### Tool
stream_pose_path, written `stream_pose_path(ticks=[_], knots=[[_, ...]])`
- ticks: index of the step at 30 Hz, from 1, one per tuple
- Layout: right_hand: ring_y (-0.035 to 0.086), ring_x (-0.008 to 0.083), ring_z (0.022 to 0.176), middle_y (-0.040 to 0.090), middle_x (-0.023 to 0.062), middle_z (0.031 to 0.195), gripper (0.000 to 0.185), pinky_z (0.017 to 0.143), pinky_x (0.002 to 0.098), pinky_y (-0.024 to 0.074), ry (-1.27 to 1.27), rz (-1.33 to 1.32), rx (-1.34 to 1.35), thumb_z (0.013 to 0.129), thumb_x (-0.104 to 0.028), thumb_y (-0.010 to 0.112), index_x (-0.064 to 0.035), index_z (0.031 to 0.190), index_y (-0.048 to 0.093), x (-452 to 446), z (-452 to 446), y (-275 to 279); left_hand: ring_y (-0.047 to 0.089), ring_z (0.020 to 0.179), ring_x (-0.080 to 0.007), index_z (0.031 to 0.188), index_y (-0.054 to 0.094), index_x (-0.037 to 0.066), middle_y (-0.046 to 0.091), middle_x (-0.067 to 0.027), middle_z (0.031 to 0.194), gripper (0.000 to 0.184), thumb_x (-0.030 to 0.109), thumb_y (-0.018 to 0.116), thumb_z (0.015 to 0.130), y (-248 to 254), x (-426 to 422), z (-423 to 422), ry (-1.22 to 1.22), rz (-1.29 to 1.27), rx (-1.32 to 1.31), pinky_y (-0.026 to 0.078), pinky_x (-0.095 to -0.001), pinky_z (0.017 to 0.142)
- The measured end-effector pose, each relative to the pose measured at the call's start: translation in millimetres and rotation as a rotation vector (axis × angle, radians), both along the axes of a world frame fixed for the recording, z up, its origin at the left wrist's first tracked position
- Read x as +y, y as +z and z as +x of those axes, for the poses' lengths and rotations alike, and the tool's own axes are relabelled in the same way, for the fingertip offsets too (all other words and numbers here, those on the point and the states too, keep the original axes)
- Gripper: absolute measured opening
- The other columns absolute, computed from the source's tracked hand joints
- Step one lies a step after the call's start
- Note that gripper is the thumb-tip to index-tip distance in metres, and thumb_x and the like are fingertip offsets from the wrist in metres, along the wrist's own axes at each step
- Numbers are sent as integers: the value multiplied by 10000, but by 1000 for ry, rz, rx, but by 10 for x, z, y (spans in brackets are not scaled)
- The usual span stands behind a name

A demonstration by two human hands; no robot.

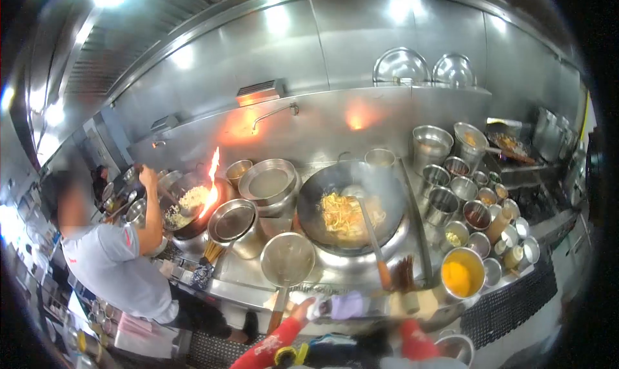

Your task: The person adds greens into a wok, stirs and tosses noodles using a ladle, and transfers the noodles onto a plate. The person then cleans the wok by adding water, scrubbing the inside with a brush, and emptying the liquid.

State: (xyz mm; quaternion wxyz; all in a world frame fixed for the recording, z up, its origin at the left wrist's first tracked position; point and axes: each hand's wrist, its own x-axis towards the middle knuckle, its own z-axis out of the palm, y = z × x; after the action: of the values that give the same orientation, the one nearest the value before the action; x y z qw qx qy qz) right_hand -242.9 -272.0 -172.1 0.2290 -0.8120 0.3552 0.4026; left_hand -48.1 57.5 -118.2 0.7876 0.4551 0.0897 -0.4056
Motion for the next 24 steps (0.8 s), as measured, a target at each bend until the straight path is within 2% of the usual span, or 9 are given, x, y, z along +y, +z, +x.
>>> stream_pose_path(ticks=[4, 7, 16, 17, 20, 24], knots=[[628, 316, 833, 654, 171, 910, 363, 798, 418, 500, -2, 33, 40, 853, -397, 536, -69, 922, 674, 45, -48, -7, 652, 843, -278, 1218, 501, -27, 649, -181, 1025, 409, 257, 501, 923, -37, -6, 38, -42, 68, -27, 541, -372, 712], [623, 316, 852, 648, 172, 930, 368, 806, 418, 497, -1, 47, 58, 853, -402, 534, -69, 936, 671, 58, -48, -32, 645, 805, -277, 1230, 500, -15, 649, -179, 998, 423, 281, 484, 929, -39, 11, 63, -83, 26, -9, 533, -362, 691], [605, 316, 908, 631, 173, 989, 387, 832, 418, 489, 3, 49, 83, 854, -414, 530, -71, 978, 660, 44, -2, -57, 638, 779, -283, 1249, 486, -25, 643, -182, 986, 438, 275, 475, 930, 59, -25, 32, -35, -16, -6, 523, -369, 683], [604, 316, 914, 629, 173, 995, 389, 834, 418, 488, 7, 49, 80, 854, -416, 529, -72, 982, 659, 42, -1, -48, 626, 922, -311, 1249, 477, -25, 620, -193, 1056, 423, 231, 505, 913, 3, 34, 80, -95, -91, 16, 534, -417, 798], [598, 317, 933, 623, 173, 1015, 397, 843, 418, 485, 3, 51, 77, 855, -420, 528, -72, 996, 655, 33, 31, -30, 627, 919, -306, 1245, 479, -25, 623, -192, 1050, 422, 238, 500, 915, -4, 40, 77, -87, -39, 16, 534, -413, 790], [590, 317, 958, 616, 174, 1041, 407, 854, 419, 481, 11, 51, 63, 855, -426, 526, -73, 1014, 650, 47, 16, -18, 637, 862, -299, 1233, 486, -27, 634, -178, 994, 418, 244, 501, 915, 2, 46, 91, -99, -96, 36, 545, -405, 741]])
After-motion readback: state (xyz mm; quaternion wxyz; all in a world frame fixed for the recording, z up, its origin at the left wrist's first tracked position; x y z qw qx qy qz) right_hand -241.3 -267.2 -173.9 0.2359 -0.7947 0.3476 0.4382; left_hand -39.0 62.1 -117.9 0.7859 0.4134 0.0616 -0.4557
